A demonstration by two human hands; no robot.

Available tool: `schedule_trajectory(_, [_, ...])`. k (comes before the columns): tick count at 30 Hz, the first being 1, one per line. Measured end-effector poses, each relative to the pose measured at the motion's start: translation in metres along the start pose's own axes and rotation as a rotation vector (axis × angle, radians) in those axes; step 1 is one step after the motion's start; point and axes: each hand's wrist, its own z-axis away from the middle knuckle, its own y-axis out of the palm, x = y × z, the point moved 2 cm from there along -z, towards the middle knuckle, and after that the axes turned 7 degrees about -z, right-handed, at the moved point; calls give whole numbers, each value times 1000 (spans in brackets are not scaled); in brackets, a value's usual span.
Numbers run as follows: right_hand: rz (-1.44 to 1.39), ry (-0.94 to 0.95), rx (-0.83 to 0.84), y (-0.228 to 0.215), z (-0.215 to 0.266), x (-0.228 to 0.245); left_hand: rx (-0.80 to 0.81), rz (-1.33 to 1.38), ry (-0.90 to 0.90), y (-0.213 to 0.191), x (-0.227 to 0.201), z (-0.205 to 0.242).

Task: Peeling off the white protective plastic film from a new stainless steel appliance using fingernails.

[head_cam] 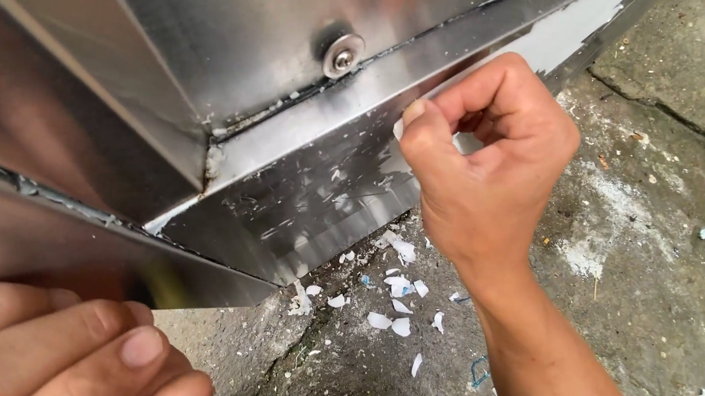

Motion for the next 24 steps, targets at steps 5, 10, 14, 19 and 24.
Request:
schedule_trajectory(5, [-4,-27,-1,-2,2,-12,-111,-12,-10,6,-8,-9])
schedule_trajectory(10, [-44,40,-8,-5,3,-2,-218,54,-23,6,-10,-25])
schedule_trajectory(14, [-105,55,9,-13,5,-6,-341,55,76,4,-11,-33])
schedule_trajectory(19, [-195,166,72,-17,2,0,-292,50,53,0,-13,-36])
schedule_trajectory(24, [-117,149,-34,-7,2,4,-151,105,-144,0,-24,-25])
